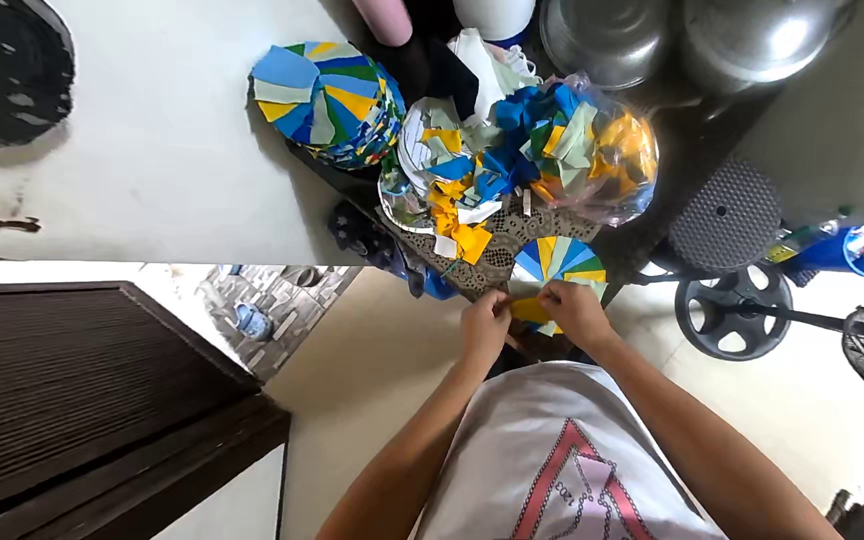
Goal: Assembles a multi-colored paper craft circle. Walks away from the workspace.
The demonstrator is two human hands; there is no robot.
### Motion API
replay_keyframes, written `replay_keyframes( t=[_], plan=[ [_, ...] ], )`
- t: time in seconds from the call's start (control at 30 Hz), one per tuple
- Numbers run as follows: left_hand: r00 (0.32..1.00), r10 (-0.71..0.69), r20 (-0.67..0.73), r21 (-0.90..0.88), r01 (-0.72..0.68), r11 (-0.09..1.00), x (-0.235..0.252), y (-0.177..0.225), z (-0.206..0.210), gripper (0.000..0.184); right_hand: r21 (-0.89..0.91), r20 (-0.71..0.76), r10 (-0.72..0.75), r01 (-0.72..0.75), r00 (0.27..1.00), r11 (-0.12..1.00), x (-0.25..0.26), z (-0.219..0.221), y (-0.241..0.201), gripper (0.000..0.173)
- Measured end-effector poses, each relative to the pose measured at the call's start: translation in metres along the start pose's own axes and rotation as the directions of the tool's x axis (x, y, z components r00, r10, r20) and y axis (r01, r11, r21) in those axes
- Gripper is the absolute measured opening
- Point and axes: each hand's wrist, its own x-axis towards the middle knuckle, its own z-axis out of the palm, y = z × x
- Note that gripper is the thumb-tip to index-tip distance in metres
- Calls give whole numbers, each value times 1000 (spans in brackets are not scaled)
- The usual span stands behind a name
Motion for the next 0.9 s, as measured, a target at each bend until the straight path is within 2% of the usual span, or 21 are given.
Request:
replay_keyframes(
  t=[0.13, 0.43, 0.9],
  plan=[
    [997, -83, -12, 95, 83, 992, 13, 11, -3, 23, -40, -53, 59, -61, 997, 997, 21, 2, -4, 23],
    [989, -151, 8, 254, 144, 957, 26, 26, -8, 24, -177, -103, 68, -85, 992, 980, 30, -3, -15, 22],
    [996, -87, 33, 333, 71, 940, 44, 37, -16, 22, -220, -143, 82, -112, 986, 969, 34, -10, -15, 20]
  ],
)
